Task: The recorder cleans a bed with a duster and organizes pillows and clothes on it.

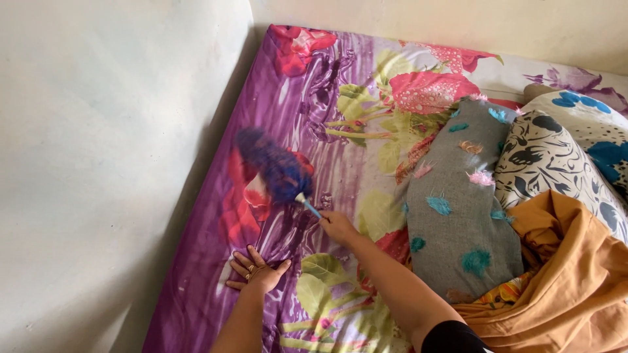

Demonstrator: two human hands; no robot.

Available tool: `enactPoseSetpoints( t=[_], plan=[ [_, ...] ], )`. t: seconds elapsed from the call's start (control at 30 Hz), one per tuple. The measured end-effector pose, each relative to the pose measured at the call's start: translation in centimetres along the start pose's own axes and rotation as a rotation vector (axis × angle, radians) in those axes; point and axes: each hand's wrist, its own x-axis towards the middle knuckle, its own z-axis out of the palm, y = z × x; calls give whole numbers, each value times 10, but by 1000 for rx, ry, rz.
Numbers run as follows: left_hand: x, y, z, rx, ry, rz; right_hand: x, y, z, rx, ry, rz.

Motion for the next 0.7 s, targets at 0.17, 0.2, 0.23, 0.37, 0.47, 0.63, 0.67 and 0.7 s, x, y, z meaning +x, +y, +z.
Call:
enactPoseSetpoints(
  t=[0.17,0.2,0.23,0.37,0.47,0.63,0.67,0.7],
  plan=[
    [1,-3,3,0,8,19,-27,-40,-52,178,-111,126],
    [1,-3,3,7,14,24,-32,-42,-60,279,-64,205],
    [0,-3,3,5,15,25,-30,-24,-61,278,-63,204],
    [-1,-10,10,-6,92,71,-41,27,-58,316,264,186],
    [15,-21,26,-93,195,138,-73,71,-15,35,431,107],
    [35,-33,23,-424,327,223,-208,30,42,-72,181,-46],
    [37,-34,18,-578,365,196,-234,9,38,-52,-17,33],
    [39,-32,15,-730,398,171,-260,-11,34,-28,-211,112]
  ],
)
